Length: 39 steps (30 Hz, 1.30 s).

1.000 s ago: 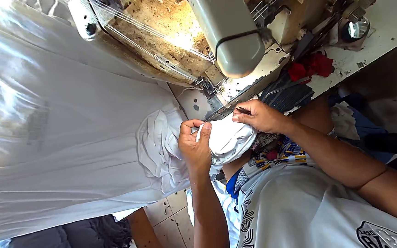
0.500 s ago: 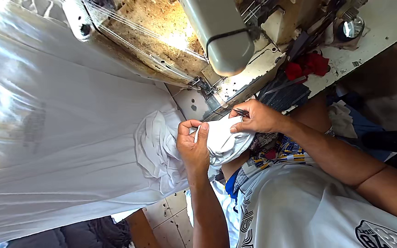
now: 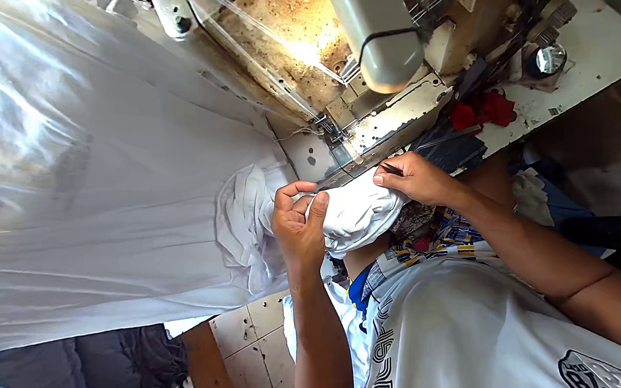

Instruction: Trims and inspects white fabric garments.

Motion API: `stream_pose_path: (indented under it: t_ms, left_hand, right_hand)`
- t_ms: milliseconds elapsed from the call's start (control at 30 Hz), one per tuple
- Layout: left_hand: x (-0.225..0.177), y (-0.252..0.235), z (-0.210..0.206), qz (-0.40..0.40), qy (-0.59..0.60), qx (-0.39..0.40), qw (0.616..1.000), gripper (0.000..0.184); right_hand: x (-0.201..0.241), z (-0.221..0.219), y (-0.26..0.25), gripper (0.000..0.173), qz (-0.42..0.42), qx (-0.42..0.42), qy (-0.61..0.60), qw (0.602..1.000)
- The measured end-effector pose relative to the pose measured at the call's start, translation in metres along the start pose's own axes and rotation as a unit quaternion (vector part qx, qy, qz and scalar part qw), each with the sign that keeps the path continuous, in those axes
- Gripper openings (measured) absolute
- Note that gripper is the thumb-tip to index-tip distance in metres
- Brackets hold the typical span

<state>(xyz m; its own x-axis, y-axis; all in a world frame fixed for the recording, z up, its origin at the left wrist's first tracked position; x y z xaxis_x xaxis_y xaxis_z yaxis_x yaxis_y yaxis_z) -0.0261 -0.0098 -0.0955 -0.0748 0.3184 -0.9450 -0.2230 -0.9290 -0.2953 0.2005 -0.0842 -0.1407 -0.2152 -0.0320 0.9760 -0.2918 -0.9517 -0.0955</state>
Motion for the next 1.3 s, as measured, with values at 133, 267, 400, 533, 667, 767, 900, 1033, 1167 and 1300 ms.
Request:
stream_pose_path:
  t_ms: [133,267,400,533,667,767,900,1033,1167,1300]
  left_hand:
    - [-0.004,0.0,0.01,0.0,0.006,0.034,0.999,0.032]
    - [-0.007,-0.001,0.025,0.0,0.035,0.065,0.997,0.031]
    - [-0.011,-0.004,0.04,0.011,0.093,0.102,0.99,0.026]
    - [-0.011,-0.005,0.046,0.026,0.131,0.092,0.987,0.018]
    - [-0.008,-0.004,0.045,0.032,0.133,0.076,0.988,0.018]
    - [-0.006,-0.004,0.043,0.036,0.141,0.072,0.987,0.02]
    - [-0.004,-0.006,0.041,0.048,0.17,0.08,0.981,0.022]
    - [-0.002,-0.007,0.039,0.06,0.193,0.093,0.975,0.029]
    - [0.004,-0.009,0.04,0.055,0.143,0.057,0.986,0.029]
    - [0.01,-0.012,0.04,0.031,0.062,-0.011,0.998,0.031]
  right_hand:
    - [0.014,0.003,0.004,0.013,0.017,0.018,0.034,0.999]
    - [0.031,0.012,0.008,0.007,0.051,-0.012,0.092,0.994]
    - [0.043,0.02,0.009,0.012,0.079,-0.053,0.122,0.988]
    - [0.047,0.021,0.009,0.013,0.073,-0.074,0.116,0.988]
    - [0.045,0.023,0.009,0.016,0.068,-0.086,0.108,0.988]
    - [0.041,0.025,0.009,0.015,0.06,-0.088,0.103,0.989]
    - [0.039,0.029,0.009,0.015,0.055,-0.09,0.1,0.989]
    - [0.037,0.031,0.008,0.016,0.053,-0.099,0.097,0.989]
    - [0.033,0.032,0.007,0.017,0.048,-0.094,0.089,0.99]
    - [0.031,0.031,0.006,0.017,0.038,-0.085,0.085,0.992]
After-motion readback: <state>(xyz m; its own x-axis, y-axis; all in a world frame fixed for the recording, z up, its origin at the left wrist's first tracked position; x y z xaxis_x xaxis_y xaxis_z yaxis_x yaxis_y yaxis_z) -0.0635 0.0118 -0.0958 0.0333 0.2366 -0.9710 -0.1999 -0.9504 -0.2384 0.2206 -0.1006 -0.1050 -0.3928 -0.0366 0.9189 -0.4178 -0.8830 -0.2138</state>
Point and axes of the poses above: each hand's wrist, its own y-axis away from the middle knuckle, its own z-axis out of the back of the hand, x = y × z, the point moved 5 cm from there along -y, towards the middle knuckle, and after that the axes turned 13 degrees about -x, right-handed, at the moved point
